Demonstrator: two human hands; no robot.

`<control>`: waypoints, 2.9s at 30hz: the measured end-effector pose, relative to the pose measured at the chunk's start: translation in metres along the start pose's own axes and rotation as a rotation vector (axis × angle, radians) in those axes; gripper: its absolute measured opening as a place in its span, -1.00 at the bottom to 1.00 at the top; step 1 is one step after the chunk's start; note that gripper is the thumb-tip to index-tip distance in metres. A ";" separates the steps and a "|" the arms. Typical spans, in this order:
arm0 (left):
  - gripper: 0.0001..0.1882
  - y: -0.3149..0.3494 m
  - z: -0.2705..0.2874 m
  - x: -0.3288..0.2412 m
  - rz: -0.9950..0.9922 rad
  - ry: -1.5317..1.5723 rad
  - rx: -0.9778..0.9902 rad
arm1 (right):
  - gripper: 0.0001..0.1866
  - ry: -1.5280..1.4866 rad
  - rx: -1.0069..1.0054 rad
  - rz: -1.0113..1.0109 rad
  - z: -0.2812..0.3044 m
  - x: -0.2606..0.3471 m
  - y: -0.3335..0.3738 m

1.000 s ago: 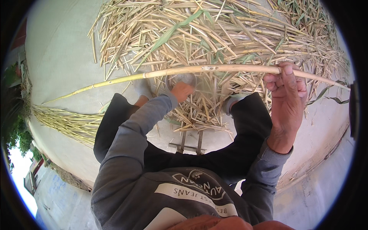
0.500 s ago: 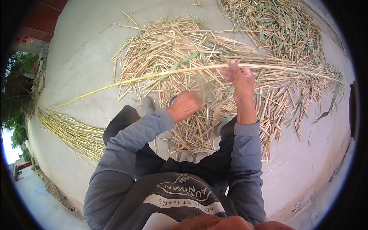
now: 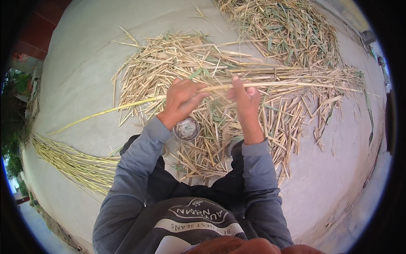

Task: The person sits on a concrete floor and strips leaves from sugarcane stalks by hand. They pull the leaves off each stalk and drop the cleaned stalks to the left while the removed leaves accumulate on the floor.

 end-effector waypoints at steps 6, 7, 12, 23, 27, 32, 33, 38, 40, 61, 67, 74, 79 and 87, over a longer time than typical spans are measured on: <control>-0.83 0.004 0.000 0.050 0.375 0.404 -0.052 | -0.60 0.064 0.005 -0.072 0.000 -0.013 -0.009; -0.84 0.009 0.004 0.064 0.519 0.549 -0.111 | -0.59 0.053 -0.039 -0.098 0.006 -0.017 -0.011; -0.88 0.020 0.014 0.055 0.502 0.863 -0.029 | -0.53 0.082 -0.134 -0.119 0.032 -0.022 -0.037; -0.66 0.092 -0.073 -0.052 -0.356 -0.188 0.462 | -0.51 0.095 -0.076 -0.085 0.037 -0.016 -0.046; -0.57 0.073 -0.039 -0.057 -0.375 -0.185 0.277 | -0.54 0.085 -0.060 -0.113 0.041 -0.017 -0.048; -0.57 0.024 0.028 -0.001 -0.126 -0.330 -0.063 | -0.50 0.046 -0.041 -0.080 0.045 -0.012 -0.050; -0.55 0.021 0.025 0.012 -0.075 -0.312 0.024 | -0.51 0.046 -0.039 -0.087 0.045 -0.013 -0.050; -0.68 0.016 0.018 0.039 0.064 -0.014 0.000 | -0.49 0.062 -0.048 -0.077 0.048 -0.012 -0.048; -0.72 0.014 0.013 0.040 0.050 -0.010 0.002 | -0.48 0.063 -0.048 -0.071 0.048 -0.012 -0.047; -0.84 0.011 0.056 0.072 0.183 0.021 -0.070 | -0.48 -0.002 -0.053 -0.095 0.048 -0.007 -0.049; -0.79 0.012 0.070 0.083 0.155 -0.327 -0.192 | -0.52 -0.086 0.012 0.002 0.044 -0.005 -0.051; -0.67 0.017 0.016 0.083 0.286 0.084 0.154 | -0.61 -0.100 0.121 0.042 0.019 -0.003 -0.051; -0.51 0.006 0.011 0.053 0.110 0.002 0.044 | -0.68 -0.107 0.291 -0.005 -0.034 -0.020 -0.029; -0.74 0.016 0.018 0.070 0.159 0.001 0.144 | -0.68 -0.080 0.254 -0.073 -0.034 -0.028 -0.029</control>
Point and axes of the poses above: each hand's wrist, its own y-axis away from the middle knuckle, its own z-axis out of the back of the hand, x = y × z, the point moved 9 cm from there along -y, towards the middle knuckle
